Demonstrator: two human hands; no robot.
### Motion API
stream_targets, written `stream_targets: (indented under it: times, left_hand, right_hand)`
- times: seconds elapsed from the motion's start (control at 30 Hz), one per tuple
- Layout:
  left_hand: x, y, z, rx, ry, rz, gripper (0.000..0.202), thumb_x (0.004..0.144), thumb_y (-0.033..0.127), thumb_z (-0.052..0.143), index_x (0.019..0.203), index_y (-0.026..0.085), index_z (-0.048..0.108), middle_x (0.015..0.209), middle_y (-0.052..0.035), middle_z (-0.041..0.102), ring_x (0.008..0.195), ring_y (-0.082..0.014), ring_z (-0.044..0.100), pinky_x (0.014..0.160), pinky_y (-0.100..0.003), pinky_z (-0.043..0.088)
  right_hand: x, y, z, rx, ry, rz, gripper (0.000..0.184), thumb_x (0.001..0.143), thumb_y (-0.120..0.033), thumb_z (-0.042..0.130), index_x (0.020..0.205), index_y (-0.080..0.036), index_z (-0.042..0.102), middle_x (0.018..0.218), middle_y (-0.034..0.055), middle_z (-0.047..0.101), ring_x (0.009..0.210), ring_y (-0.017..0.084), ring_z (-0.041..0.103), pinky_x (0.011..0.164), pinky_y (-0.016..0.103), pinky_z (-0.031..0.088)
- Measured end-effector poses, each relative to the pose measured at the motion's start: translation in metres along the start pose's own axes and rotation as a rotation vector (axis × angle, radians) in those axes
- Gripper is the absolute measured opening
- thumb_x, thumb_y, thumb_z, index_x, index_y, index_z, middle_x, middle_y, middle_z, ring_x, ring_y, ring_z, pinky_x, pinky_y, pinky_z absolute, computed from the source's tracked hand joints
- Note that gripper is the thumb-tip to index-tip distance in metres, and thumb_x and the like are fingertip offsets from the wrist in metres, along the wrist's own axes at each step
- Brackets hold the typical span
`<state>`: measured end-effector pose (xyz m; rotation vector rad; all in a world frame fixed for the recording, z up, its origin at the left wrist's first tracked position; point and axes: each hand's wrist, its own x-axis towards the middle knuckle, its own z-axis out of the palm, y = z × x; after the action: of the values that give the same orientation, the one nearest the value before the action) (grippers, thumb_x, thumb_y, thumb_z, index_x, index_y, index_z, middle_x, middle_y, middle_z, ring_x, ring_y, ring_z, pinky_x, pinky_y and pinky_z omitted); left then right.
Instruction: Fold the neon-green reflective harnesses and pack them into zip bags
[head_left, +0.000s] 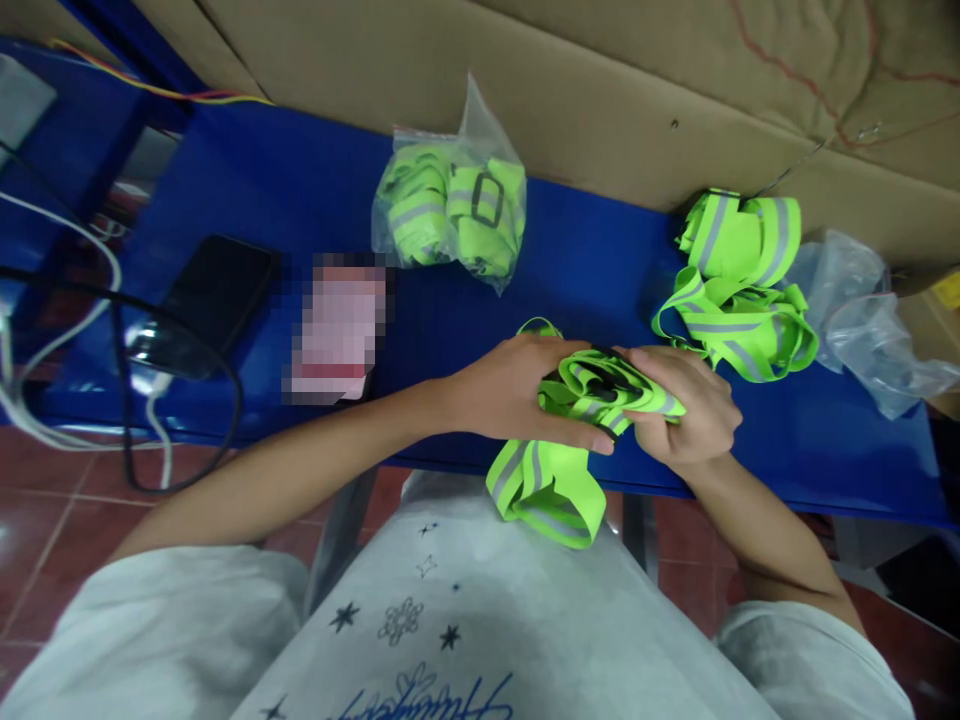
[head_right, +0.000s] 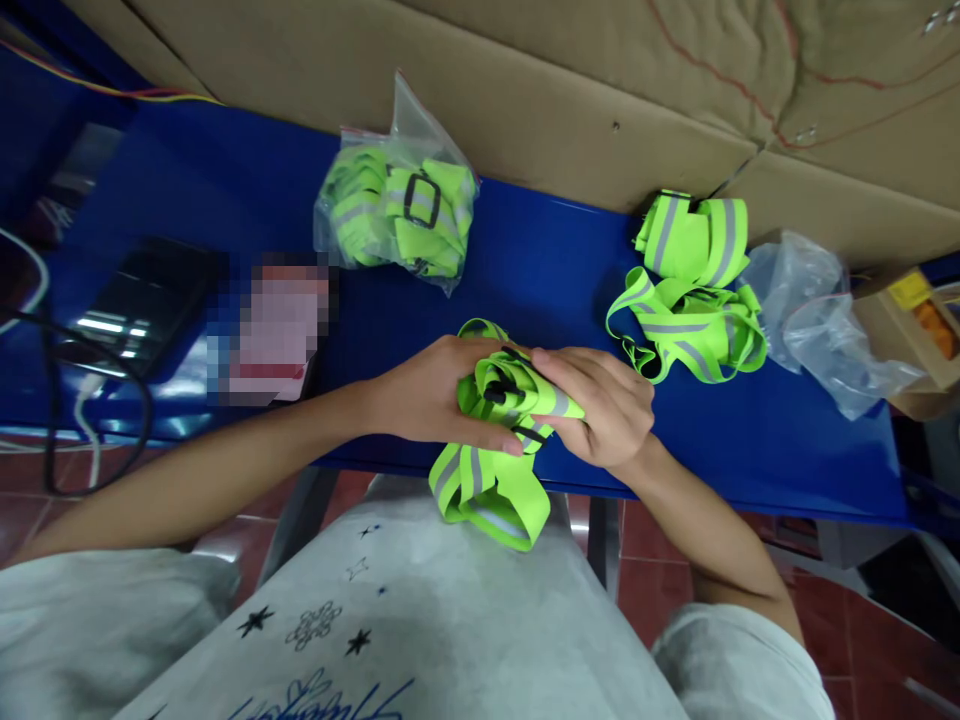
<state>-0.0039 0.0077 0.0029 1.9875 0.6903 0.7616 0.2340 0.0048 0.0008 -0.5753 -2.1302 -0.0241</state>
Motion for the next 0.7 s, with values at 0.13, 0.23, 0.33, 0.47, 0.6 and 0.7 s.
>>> stream_targets:
  times: [0.13,0.23,0.33,0.47,0.6,0.7]
  left_hand:
    - [-0.001,-0.008,0.012,0.063,0.016,0.084,0.043,0.088,0.053,0.075,0.112,0.019,0.067,0.113,-0.0097,0.074,0.104,-0.0252,0.072,0.092,-0.039,0.057]
    - [-0.002,-0.010,0.019,0.148,0.286,0.217,0.056,0.087,0.040,0.076,0.135,0.019,0.054,0.139,-0.0165,0.061,0.131,-0.0302,0.061,0.109,-0.048,0.053]
    - [-0.004,-0.002,0.018,0.209,0.581,0.315,0.054,0.084,0.036,0.082,0.130,0.022,0.056,0.124,-0.0125,0.064,0.122,-0.0279,0.062,0.104,-0.046,0.055]
    - [-0.007,0.009,0.016,-0.012,0.354,0.399,0.044,0.089,0.025,0.079,0.129,0.021,0.061,0.105,-0.0062,0.071,0.094,-0.0172,0.068,0.086,-0.031,0.059]
    - [-0.008,0.006,0.025,-0.214,0.162,0.320,0.103,0.082,0.052,0.085,0.163,0.026,0.029,0.152,-0.0193,0.052,0.134,-0.0306,0.059,0.106,-0.043,0.058]
    - [-0.007,-0.001,0.028,-0.157,0.206,0.294,0.114,0.076,0.066,0.084,0.165,0.024,0.025,0.166,-0.0210,0.035,0.155,-0.0395,0.038,0.127,-0.058,0.036]
  right_hand:
    - [0.002,-0.007,0.000,-0.013,0.005,0.030,0.052,0.099,-0.039,0.066,0.149,-0.025,0.062,0.109,0.0044,0.080,0.090,0.023,0.074,0.078,0.037,0.064]
    - [0.000,-0.008,0.000,-0.055,0.069,0.075,0.052,0.100,-0.038,0.065,0.151,-0.027,0.060,0.109,0.0060,0.078,0.093,0.025,0.073,0.079,0.040,0.063]
    - [-0.002,-0.001,-0.008,-0.200,0.178,0.184,0.047,0.101,-0.035,0.063,0.147,-0.028,0.064,0.114,0.0082,0.076,0.101,0.029,0.072,0.089,0.045,0.062]
    - [0.000,0.011,-0.020,-0.384,0.486,0.358,0.034,0.104,-0.033,0.058,0.135,-0.030,0.071,0.121,0.0055,0.071,0.114,0.031,0.069,0.108,0.052,0.055]
    - [0.001,0.008,-0.009,-0.340,0.358,0.165,0.046,0.105,-0.040,0.054,0.148,-0.027,0.060,0.125,0.0068,0.069,0.113,0.026,0.069,0.100,0.045,0.060]
    - [-0.003,-0.006,0.016,-0.203,0.231,0.030,0.066,0.101,-0.050,0.055,0.159,-0.020,0.048,0.126,0.0118,0.061,0.111,0.026,0.067,0.089,0.041,0.064]
